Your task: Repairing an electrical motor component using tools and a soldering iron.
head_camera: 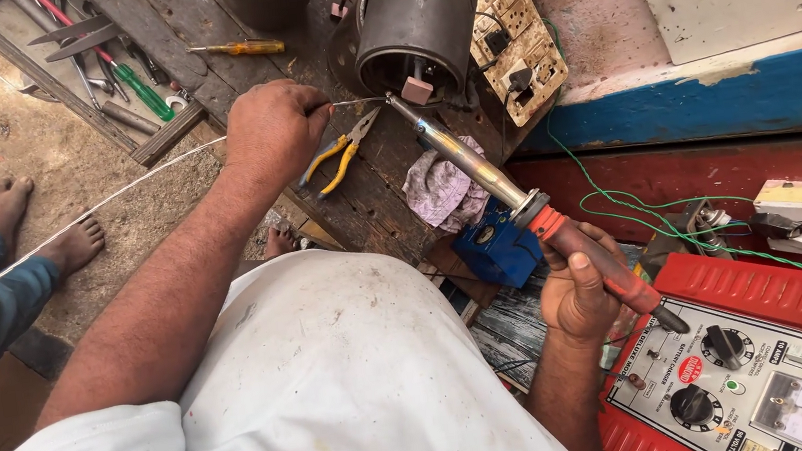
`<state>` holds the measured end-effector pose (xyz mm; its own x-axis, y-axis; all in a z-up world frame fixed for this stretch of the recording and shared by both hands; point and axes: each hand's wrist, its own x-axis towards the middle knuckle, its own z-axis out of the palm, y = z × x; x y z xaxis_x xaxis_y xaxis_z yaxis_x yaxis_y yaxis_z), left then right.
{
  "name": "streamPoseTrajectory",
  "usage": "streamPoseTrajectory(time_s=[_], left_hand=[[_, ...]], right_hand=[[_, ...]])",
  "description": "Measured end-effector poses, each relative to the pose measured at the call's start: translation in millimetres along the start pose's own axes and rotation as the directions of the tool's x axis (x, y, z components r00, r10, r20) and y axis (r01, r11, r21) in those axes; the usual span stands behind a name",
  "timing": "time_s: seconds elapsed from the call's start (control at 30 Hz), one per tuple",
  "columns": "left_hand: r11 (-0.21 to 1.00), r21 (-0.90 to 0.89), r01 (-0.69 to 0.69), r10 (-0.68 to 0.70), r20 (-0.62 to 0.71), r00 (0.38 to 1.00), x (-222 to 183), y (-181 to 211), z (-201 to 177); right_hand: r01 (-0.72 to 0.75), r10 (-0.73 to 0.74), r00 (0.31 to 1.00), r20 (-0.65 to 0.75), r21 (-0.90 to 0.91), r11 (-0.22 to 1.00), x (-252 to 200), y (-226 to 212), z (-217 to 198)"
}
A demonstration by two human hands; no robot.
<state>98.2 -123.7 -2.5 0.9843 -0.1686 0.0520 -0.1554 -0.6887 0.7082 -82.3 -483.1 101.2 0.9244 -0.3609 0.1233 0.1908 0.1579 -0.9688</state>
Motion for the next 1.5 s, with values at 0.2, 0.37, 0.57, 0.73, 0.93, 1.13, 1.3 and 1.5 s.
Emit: streamPoseTrajectory(time_s=[0.2,0.37,0.57,0.73,0.93,1.13,1.3,1.5], left_hand=[[1.000,0.004,-0.011,0.011,0.006,1.000,-2,0,0],[1.000,-0.021,-0.015,0.015,-0.003,1.000,-4,-1,0],[0.999,-0.043,-0.002,0.002,-0.005,1.000,-4,0,0],[0.999,-0.043,-0.006,0.006,-0.007,1.000,-4,-2,2],[0.997,-0.072,-0.011,0.010,-0.013,1.000,-3,-1,4],[1.000,-0.031,-0.007,0.007,-0.003,1.000,-2,-1,7],[0.999,-0.041,0.004,-0.004,0.003,1.000,-1,1,6],[1.000,-0.029,0.000,0.001,0.016,1.000,1,1,9]], right_hand=[[0.122,-0.095,0.980,0.175,-0.153,0.981,10,-19,6],[0.192,-0.122,0.950,0.288,-0.228,0.955,18,-31,10],[0.162,-0.108,0.959,0.261,-0.197,0.967,23,-34,18],[0.173,-0.111,0.958,0.266,-0.221,0.960,18,-33,22],[0.167,-0.116,0.962,0.248,-0.195,0.966,16,-30,20],[0.156,-0.103,0.965,0.243,-0.208,0.966,16,-31,21],[0.161,-0.105,0.962,0.251,-0.216,0.963,16,-31,24],[0.146,-0.096,0.966,0.239,-0.203,0.968,17,-31,22]])
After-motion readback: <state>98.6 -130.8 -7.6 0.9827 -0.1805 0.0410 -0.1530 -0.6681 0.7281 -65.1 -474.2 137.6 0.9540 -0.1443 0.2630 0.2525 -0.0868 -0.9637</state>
